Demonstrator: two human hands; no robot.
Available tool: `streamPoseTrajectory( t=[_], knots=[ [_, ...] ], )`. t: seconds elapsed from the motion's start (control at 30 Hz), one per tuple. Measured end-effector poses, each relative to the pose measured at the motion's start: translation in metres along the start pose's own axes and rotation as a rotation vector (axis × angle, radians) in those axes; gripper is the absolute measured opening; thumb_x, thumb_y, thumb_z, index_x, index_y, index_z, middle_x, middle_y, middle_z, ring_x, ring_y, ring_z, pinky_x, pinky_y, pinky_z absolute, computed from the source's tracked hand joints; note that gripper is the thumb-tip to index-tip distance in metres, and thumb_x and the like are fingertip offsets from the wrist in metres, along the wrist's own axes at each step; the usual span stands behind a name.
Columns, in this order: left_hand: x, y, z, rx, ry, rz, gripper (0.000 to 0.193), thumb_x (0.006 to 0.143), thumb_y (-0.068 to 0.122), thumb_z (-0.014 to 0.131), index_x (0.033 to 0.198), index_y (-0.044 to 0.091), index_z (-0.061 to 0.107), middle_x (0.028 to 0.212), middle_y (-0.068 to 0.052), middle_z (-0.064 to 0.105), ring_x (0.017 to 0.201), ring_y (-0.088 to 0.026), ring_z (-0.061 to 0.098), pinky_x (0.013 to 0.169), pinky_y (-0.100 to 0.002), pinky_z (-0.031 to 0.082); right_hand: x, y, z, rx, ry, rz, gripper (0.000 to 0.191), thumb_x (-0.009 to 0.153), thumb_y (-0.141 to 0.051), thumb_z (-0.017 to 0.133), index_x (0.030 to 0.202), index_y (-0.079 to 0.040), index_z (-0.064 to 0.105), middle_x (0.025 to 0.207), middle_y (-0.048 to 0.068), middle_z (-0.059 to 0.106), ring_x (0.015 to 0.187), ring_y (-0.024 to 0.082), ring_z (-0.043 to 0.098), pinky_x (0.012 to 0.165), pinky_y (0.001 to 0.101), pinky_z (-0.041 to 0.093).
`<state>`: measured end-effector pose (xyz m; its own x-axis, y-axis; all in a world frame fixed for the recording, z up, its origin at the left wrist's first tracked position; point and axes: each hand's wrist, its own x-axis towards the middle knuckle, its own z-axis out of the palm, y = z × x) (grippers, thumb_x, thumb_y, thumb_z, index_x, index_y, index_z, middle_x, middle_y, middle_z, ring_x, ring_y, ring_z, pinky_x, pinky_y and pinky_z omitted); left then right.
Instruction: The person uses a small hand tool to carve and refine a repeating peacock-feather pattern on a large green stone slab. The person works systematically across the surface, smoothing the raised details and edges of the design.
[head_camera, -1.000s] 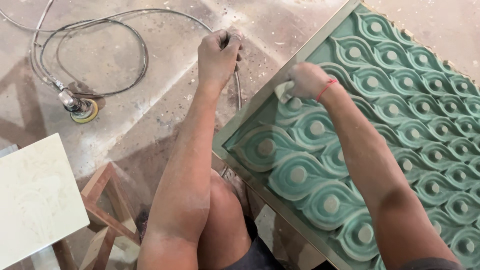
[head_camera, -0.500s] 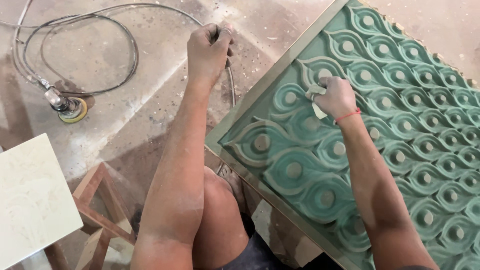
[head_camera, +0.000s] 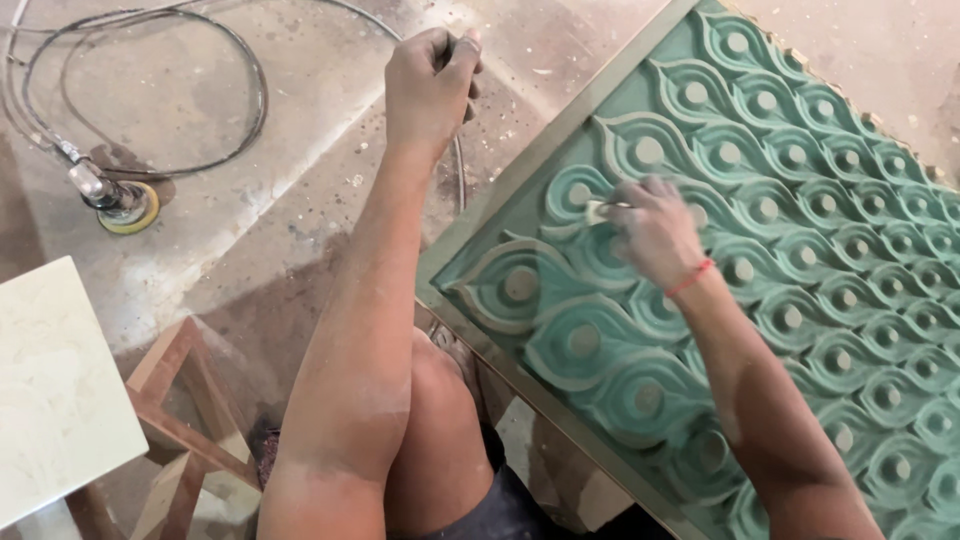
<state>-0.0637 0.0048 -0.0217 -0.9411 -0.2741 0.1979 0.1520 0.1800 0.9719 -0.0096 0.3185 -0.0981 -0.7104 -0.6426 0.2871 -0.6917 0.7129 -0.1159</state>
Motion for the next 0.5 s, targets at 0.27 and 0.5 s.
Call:
streamPoseTrajectory(
  t=[0.27,0.5],
  knots=[
    [-0.002,0.013,0.023,-0.014,-0.055,0.002,0.035,0.096,0.027,0.067,0.072,0.002,0.065,0.057,-0.003,0.066,0.043,-0.009,0.058,0.043,-0.027,0.048,0.005,0.010,-0.019,-0.177,-0.017,0.018,0.038,0.060,-0.024,0.075,0.097,-0.018,0.081,0.105,-0.001,0.069,0.104,0.029,0.057,0.098,0.0488,0.043],
    [0.001,0.015,0.028,-0.006,-0.051,-0.022,0.036,0.096,0.028,0.067,0.072,0.003,0.065,0.058,-0.003,0.066,0.044,-0.009,0.058,0.042,-0.027,0.048,-0.003,0.007,-0.006,-0.182,0.013,-0.035,0.036,0.066,-0.017,0.076,0.102,-0.016,0.079,0.107,0.004,0.068,0.108,0.028,0.060,0.106,0.0489,0.040]
  ],
)
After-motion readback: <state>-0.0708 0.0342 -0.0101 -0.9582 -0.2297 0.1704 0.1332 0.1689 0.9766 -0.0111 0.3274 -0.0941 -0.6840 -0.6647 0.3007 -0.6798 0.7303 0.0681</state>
